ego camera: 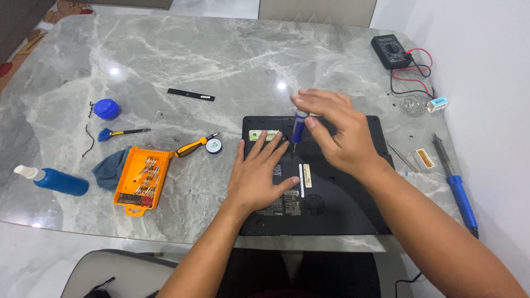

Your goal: Disassembling a laptop by removing screws from the bottom cover and extracting internal hardware components.

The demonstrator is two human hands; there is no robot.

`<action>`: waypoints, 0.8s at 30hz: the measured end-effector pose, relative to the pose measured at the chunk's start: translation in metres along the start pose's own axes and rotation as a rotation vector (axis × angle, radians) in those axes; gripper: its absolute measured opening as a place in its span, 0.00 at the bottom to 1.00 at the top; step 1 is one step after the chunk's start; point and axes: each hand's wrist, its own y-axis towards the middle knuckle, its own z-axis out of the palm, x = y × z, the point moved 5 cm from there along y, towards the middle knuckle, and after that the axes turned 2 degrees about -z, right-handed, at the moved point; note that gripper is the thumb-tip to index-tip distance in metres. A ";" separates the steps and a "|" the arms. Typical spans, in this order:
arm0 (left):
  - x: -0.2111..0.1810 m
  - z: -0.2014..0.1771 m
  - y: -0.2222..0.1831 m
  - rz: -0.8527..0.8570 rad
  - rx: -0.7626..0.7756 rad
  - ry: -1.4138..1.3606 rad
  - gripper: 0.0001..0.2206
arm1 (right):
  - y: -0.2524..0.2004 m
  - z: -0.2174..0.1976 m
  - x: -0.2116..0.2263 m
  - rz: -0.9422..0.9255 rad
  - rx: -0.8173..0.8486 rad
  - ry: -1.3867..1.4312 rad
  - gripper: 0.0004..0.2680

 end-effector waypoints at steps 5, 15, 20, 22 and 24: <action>-0.002 0.000 0.000 0.013 -0.013 -0.010 0.33 | -0.004 -0.002 -0.011 -0.071 -0.088 -0.026 0.08; -0.002 0.000 -0.001 0.016 -0.038 0.000 0.33 | -0.002 0.002 -0.002 -0.077 -0.136 0.027 0.05; -0.001 0.000 -0.001 0.029 -0.044 -0.014 0.33 | 0.000 0.004 0.005 -0.091 -0.143 0.137 0.05; -0.002 -0.001 -0.001 0.025 -0.049 -0.008 0.32 | -0.004 0.003 -0.005 -0.104 -0.132 -0.017 0.05; -0.002 -0.001 -0.001 0.030 -0.046 -0.010 0.32 | 0.000 -0.002 0.008 -0.093 -0.112 0.007 0.05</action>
